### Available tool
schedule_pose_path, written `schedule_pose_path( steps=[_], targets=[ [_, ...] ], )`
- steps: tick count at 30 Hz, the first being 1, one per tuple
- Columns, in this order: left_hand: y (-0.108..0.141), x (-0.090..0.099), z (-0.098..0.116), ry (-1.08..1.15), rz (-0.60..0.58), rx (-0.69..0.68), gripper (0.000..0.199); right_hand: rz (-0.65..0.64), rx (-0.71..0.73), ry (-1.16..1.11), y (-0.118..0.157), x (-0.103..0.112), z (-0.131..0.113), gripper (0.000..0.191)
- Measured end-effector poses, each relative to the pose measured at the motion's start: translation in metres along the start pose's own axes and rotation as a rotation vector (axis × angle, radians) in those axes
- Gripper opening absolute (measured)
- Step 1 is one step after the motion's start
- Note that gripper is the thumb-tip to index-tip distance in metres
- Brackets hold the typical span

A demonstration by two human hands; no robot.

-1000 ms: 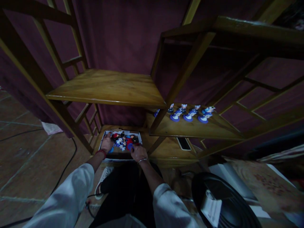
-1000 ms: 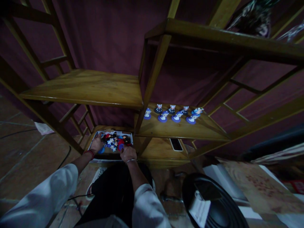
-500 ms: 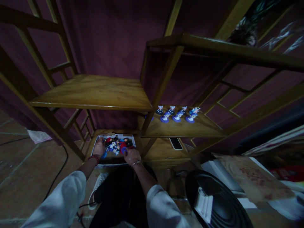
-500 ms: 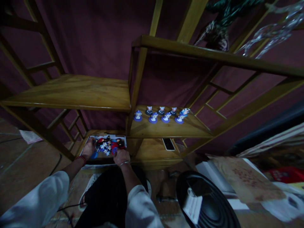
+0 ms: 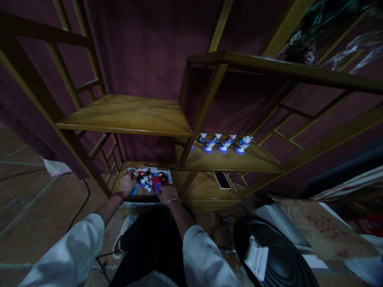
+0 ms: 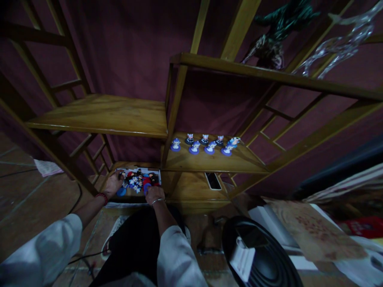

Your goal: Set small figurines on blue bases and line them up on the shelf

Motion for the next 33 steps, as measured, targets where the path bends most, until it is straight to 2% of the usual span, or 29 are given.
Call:
schedule_pose_path(
  steps=[6, 10, 15, 21, 29, 33],
  targets=[
    [0.022, -0.007, 0.004, 0.183, -0.165, 0.077, 0.033, -0.003, 0.012, 0.014, 0.0, 0.001, -0.001, 0.029],
    [0.041, -0.025, 0.009, 0.333, -0.337, 0.115, 0.035, -0.014, 0.017, 0.001, 0.0, 0.0, -0.001, 0.028],
    [0.056, -0.052, 0.012, 0.307, -0.484, 0.093, 0.036, -0.012, 0.016, -0.013, -0.001, -0.002, 0.0, 0.029],
    [0.051, -0.069, 0.002, 0.101, -0.476, 0.09, 0.028, 0.007, -0.001, -0.014, 0.0, 0.0, 0.001, 0.029],
    [0.054, -0.074, -0.001, 0.117, -0.567, 0.117, 0.034, 0.001, 0.009, -0.016, -0.001, -0.003, 0.0, 0.03],
    [0.053, -0.071, 0.002, 0.047, -0.516, 0.063, 0.034, -0.024, 0.031, -0.022, -0.002, -0.008, 0.0, 0.029]
  ],
)
Point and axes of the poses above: each hand's wrist, its own y-axis away from the middle knuckle, its own x-axis out of the back of the hand, z = x × y, the point moved 9 cm from there along -y, towards the middle knuckle, and after that the axes turned 13 degrees about x, right-handed, at the moved point
